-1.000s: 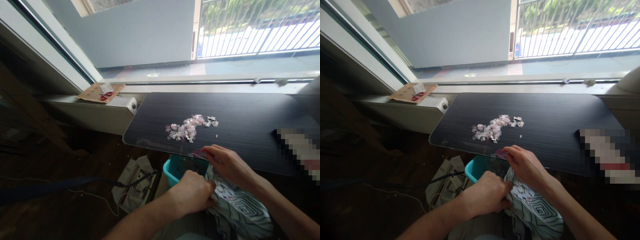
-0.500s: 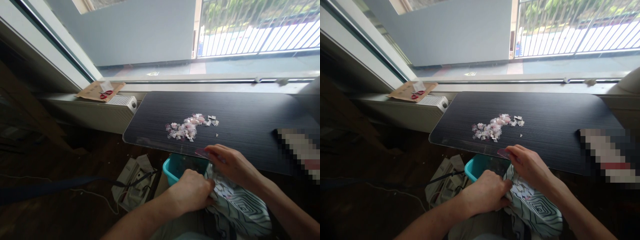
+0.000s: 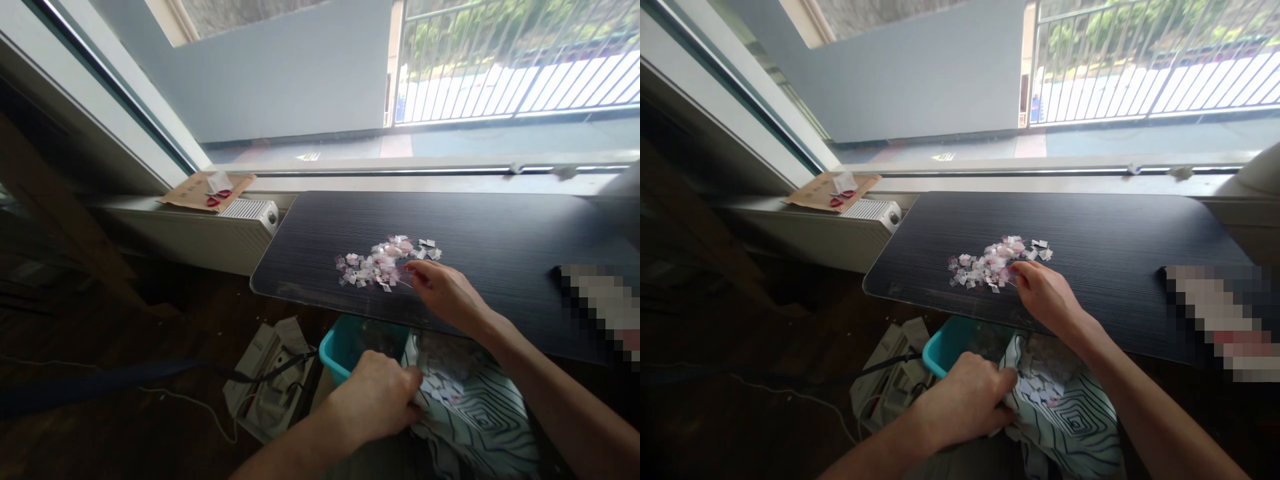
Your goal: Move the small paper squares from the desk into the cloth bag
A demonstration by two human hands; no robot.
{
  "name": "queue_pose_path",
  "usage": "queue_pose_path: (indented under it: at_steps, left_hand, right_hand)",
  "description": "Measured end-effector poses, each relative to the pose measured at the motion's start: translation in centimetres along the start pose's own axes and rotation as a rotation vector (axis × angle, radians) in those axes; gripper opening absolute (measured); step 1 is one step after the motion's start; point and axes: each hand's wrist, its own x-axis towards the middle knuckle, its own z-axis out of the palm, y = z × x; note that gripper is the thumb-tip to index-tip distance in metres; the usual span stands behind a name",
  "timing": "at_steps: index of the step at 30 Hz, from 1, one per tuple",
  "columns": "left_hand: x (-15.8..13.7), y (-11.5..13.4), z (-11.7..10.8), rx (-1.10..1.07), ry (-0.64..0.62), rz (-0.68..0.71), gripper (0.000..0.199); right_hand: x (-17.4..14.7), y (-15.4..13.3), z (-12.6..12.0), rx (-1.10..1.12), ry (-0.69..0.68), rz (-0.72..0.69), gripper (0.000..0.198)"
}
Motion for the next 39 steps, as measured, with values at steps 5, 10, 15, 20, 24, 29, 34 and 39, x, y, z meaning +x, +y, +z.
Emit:
queue_pose_path:
  at_steps: [5,10,15,20,24,29,34,39]
  left_hand:
    - [-0.8,-0.9,0.8,-0.012,-0.001,-0.049,0.029]
    - [-1.2,-1.4,1.2,-0.013,-0.024,-0.097,0.027]
    - [-1.4,-1.5,1.3,-0.027,-0.003,-0.104,0.024]
    - [-1.0,-1.2,1.1,-0.011,-0.044,-0.092,0.025]
    - [-1.3,-1.0,1.1,-0.024,-0.021,-0.087,0.022]
    - [-1.7,-1.1,1.3,-0.017,0.002,-0.094,0.021]
    - [-2.1,-0.5,0.9,0.018,0.001,-0.073,0.024]
    - [-2.4,0.5,0.6,0.022,0.006,-0.045,0.027]
  right_hand:
    - [1.5,0.1,-0.9,-0.050,0.028,0.023,0.031]
    - [3.7,0.0,-0.3,-0.018,-0.017,0.006,0.030]
    - [1.6,2.7,-1.6,-0.078,-0.022,0.109,0.027]
    - [2.5,1.7,-1.3,0.029,0.044,0.052,0.030]
    - [3.2,1.9,-0.6,0.053,-0.045,0.054,0.030]
    - [0.6,4.0,-2.0,0.014,-0.019,0.134,0.030]
    - [-1.2,2.3,-2.2,0.064,-0.058,0.092,0.030]
    - [-2.3,1.8,-2.8,0.005,-0.030,0.112,0.031]
